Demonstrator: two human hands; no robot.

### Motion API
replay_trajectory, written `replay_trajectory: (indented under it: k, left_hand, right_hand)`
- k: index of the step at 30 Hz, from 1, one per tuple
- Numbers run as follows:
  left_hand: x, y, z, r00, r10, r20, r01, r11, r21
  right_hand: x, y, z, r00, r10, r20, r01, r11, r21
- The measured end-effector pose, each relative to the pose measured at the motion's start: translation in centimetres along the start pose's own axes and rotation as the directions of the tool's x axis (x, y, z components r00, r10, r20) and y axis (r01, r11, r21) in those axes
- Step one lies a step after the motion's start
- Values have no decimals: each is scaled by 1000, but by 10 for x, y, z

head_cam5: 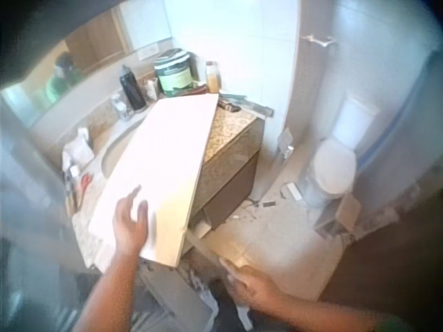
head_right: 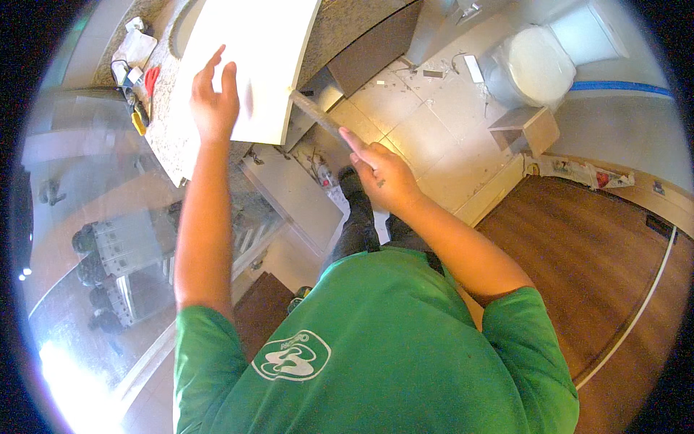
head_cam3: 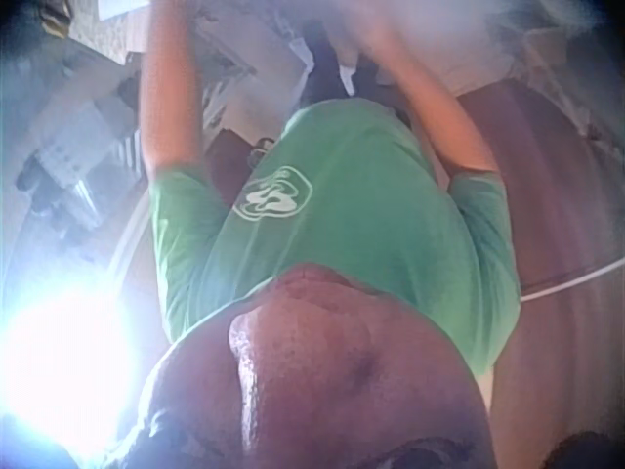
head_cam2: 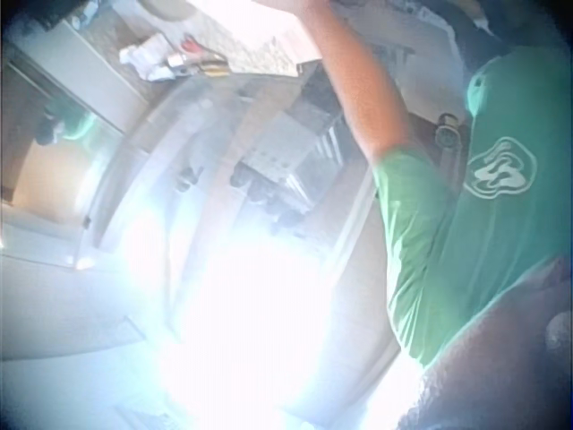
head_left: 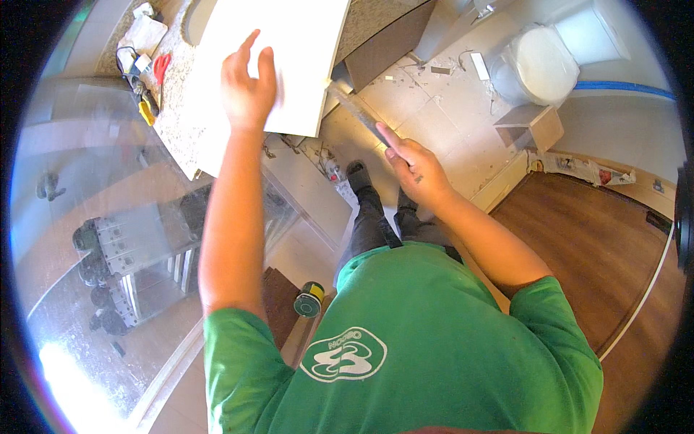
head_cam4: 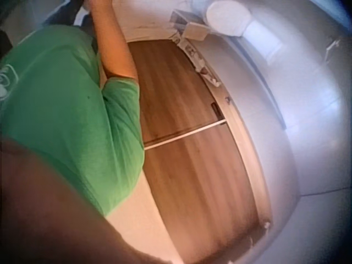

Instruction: The person uses a metal file to smooth the edges of a white rectangular board placed on a bathroom countertop. They repeatedly file each edge, repositioning the board to access different sides while maintaining a steady hand.

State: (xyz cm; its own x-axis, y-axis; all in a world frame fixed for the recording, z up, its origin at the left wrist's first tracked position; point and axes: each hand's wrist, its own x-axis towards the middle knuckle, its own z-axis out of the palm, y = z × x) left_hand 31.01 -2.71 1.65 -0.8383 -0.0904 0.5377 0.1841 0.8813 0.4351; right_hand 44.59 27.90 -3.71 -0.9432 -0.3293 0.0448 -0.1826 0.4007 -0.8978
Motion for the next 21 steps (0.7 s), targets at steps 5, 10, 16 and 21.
replay_trajectory:
  k: [5,10,16,21]
  left_hand:
    - [65,-63,25,945,-118,305,-88,807,584]
    - [59,-84,39,899,-228,375,13,867,498]
    - [60,-90,40,906,-195,376,-13,874,486]
    - [61,-91,40,899,-200,388,-25,863,504]
  right_hand:
    - [-4,-11,14,998,-59,35,60,997,-41]
    - [-16,4,19,995,-77,64,81,995,-59]
    - [7,19,40,982,-185,-47,185,983,10]
    - [87,19,48,968,-189,-167,188,982,-17]
